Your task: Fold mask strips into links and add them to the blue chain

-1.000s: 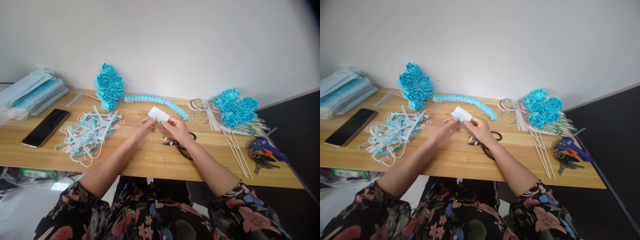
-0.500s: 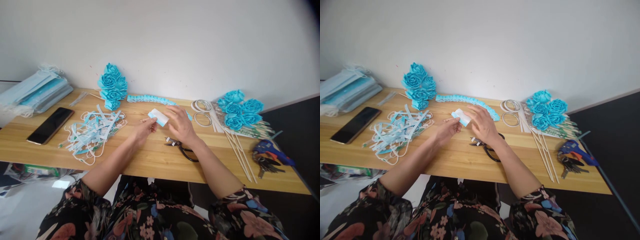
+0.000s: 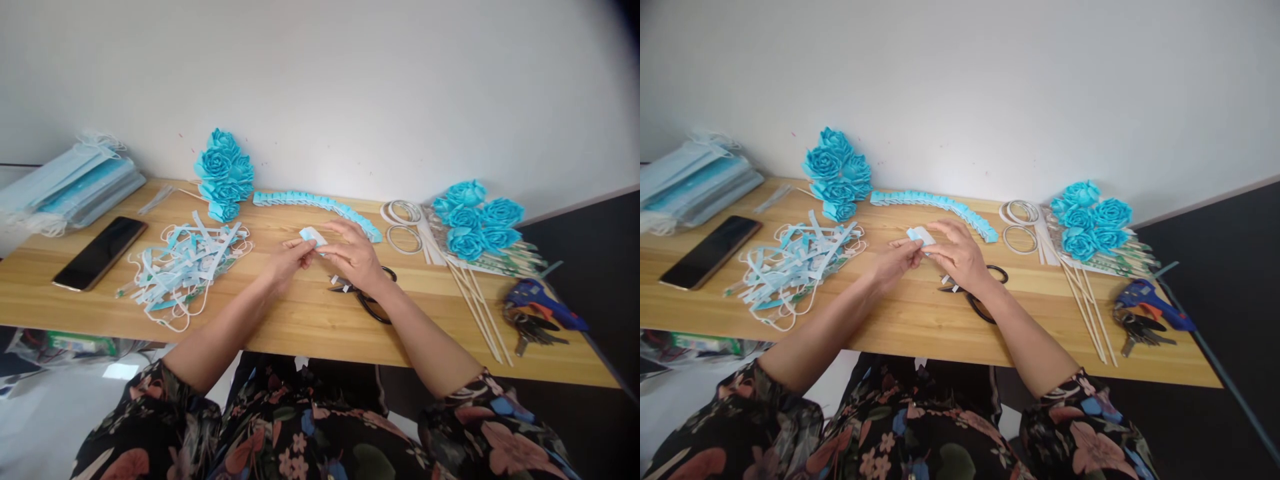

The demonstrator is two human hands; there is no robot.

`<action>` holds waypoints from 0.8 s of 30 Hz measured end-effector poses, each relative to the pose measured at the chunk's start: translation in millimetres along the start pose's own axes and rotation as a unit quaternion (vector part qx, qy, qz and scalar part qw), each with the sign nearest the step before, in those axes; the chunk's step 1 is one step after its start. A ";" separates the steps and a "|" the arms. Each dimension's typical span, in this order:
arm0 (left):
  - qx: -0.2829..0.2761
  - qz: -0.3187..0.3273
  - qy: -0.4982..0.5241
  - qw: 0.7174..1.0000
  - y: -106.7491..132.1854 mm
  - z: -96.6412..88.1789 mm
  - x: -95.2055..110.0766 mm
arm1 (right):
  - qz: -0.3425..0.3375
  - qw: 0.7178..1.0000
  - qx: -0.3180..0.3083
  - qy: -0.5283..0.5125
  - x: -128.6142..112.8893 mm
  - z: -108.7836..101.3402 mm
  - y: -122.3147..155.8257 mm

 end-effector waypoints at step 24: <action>0.008 0.003 0.016 1.000 -1.8 -1.4 -1.1 | 0.246 0.938 -0.021 -0.242 44.7 9.7 12.1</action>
Point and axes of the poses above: each hand's wrist, its own y-axis away from the middle knuckle, its own z-axis out of the palm, x = y × z, the point moved 10 cm from there along -y, towards the middle knuckle, and after that the axes turned 6 degrees about z, right-handed, at the moved point
